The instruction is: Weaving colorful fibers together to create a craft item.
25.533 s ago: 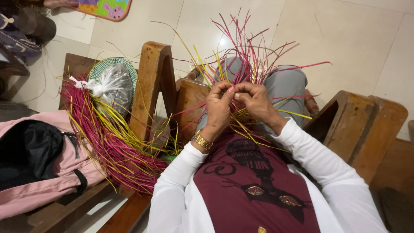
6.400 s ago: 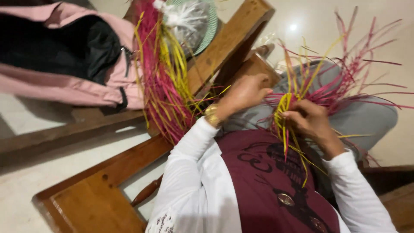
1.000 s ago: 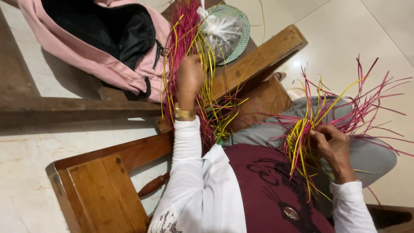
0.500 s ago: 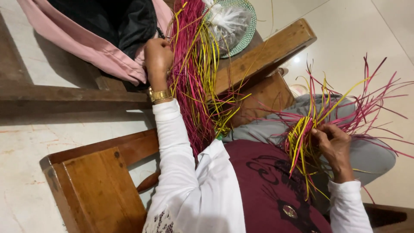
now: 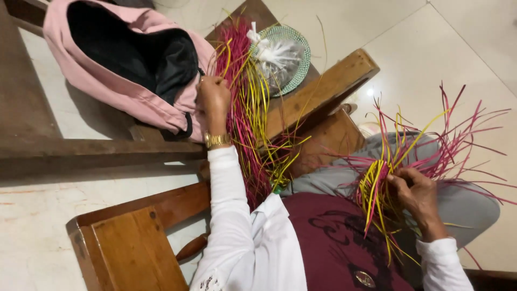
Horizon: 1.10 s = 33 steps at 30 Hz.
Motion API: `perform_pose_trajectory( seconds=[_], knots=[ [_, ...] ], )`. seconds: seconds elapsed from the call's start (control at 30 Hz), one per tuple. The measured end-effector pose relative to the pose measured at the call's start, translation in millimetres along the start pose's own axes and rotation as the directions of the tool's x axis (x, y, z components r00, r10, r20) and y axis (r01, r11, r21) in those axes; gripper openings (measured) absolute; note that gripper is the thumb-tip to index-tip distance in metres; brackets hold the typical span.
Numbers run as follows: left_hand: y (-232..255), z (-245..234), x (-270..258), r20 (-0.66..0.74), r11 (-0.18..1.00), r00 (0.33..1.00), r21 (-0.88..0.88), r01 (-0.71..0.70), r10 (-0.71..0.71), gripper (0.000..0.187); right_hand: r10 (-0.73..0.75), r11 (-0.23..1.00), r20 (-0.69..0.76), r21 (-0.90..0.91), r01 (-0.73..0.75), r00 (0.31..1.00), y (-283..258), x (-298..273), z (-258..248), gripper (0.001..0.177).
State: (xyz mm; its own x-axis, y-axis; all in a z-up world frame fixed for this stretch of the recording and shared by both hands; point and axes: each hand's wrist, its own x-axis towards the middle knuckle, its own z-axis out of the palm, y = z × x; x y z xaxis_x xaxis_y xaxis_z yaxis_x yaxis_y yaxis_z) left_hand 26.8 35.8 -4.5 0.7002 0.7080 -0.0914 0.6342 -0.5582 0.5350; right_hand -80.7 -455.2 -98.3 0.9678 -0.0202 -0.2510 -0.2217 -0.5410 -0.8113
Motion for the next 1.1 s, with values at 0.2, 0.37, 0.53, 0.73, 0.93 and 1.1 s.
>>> perform_pose_trajectory(
  seconds=[0.2, 0.37, 0.53, 0.73, 0.93, 1.1],
  knots=[
    [8, -16, -18, -0.205, 0.932, 0.945, -0.210, -0.296, 0.254, 0.026, -0.041, 0.999, 0.019, 0.021, 0.041, 0.999, -3, -2, -3, 0.008],
    [68, -23, -92, 0.077, 0.861, 0.928, -0.408, -0.304, 0.364, 0.026, -0.248, 0.967, -0.079, 0.039, 0.251, 0.966, -2, -5, -5, 0.007],
    [87, 97, -174, 0.003, 0.419, 0.421, -0.110, -0.901, 0.907, 0.012, -0.770, 0.637, -0.314, -0.314, 0.704, 0.556, -4, -2, -6, 0.019],
    [67, 208, -270, 0.048, 0.041, 0.030, -0.243, -0.969, 0.998, 0.035, -0.897, 0.438, -0.222, -0.562, 0.702, 0.382, -37, -10, -7, 0.029],
    [71, 173, -267, 0.044, -0.014, -0.028, -0.295, -0.955, 0.999, 0.027, -0.863, 0.503, -0.256, -0.518, 0.692, 0.436, -23, -8, -1, 0.024],
    [77, 143, -234, 0.227, 0.206, 0.127, -0.372, -0.905, 0.966, 0.014, -0.744, 0.655, -0.247, -0.450, 0.607, 0.621, -5, 8, -15, 0.012]
  ],
)
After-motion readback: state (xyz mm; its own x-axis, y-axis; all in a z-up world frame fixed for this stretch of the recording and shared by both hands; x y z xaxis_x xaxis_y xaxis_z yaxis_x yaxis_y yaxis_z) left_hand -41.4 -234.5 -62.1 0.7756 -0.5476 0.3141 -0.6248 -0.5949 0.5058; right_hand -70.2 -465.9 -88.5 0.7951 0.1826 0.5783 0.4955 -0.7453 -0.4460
